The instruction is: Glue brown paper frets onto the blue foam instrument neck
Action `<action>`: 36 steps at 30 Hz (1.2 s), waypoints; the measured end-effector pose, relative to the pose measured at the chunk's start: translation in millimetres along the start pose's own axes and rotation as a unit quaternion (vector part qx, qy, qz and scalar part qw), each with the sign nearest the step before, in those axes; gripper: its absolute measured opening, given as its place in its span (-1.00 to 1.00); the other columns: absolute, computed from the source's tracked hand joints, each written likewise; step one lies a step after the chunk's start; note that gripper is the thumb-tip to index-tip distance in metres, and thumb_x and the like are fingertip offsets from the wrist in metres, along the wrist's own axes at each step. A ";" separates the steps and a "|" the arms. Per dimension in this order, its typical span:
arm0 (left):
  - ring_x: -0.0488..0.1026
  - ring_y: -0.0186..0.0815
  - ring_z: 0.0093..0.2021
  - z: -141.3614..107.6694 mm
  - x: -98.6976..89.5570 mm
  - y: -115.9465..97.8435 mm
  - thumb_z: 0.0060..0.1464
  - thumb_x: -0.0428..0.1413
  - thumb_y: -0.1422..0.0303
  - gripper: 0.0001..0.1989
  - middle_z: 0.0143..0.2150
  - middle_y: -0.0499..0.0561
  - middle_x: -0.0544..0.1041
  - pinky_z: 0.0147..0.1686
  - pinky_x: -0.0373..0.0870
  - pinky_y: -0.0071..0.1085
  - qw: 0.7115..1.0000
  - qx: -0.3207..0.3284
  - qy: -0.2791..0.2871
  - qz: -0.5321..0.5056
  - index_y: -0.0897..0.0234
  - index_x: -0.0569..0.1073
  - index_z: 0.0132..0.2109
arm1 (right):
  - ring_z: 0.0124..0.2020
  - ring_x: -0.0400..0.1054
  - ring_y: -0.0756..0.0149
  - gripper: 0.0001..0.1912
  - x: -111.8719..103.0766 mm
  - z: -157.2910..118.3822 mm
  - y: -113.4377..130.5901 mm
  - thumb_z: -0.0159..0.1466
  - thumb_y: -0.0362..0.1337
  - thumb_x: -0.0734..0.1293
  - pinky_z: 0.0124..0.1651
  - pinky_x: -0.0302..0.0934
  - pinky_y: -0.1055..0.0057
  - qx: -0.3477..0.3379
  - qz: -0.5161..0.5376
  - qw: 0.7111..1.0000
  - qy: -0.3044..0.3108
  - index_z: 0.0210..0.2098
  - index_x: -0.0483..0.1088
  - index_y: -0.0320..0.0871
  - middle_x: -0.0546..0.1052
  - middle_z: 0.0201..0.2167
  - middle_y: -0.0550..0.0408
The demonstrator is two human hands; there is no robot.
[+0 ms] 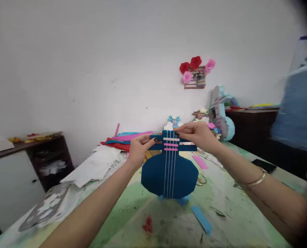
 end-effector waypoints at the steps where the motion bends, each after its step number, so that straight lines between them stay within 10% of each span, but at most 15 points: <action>1: 0.58 -0.29 -0.29 0.4 -0.6 0.3 -0.07 0.27 0.37 -0.81 -0.29 0.04 0.64 -0.22 0.50 -0.42 1.000 0.001 -0.001 0.000 0.33 0.58 -0.25 | -0.38 0.44 0.34 -0.75 -0.2 -0.1 0.4 0.10 -0.27 0.40 -0.31 0.33 0.41 -0.002 -0.002 1.000 -0.001 -0.23 0.53 -0.25 0.55 -0.45 0.06; 20: 0.57 -0.22 -0.27 -3.0 -2.0 -3.8 -0.06 0.25 0.36 -0.78 -0.28 0.10 0.62 -0.18 0.51 -0.31 1.000 -0.016 0.003 0.025 0.38 0.55 -0.23 | -0.48 0.37 0.39 -0.75 2.1 -2.0 0.9 0.12 -0.23 0.39 -0.40 0.26 0.42 -0.008 -0.011 1.000 0.004 -0.23 0.52 -0.24 0.50 -0.57 0.12; 36: 0.55 -0.10 -0.17 -18.7 -8.4 27.8 -0.29 0.36 0.44 -0.34 -0.17 0.15 0.59 -0.17 0.50 -0.20 0.997 -0.071 -0.006 0.026 0.32 0.32 0.02 | -0.59 0.18 0.45 -0.57 0.8 -9.4 1.0 0.14 -0.24 0.38 -0.55 0.09 0.48 -0.027 -0.081 0.996 -0.008 0.01 0.43 -0.15 0.33 -0.66 0.23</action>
Point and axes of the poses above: each hand's wrist, its own z-axis towards the middle knuckle, its own x-axis out of the palm, y = z × x, the point moved 10 cm from there along z, towards the middle knuckle
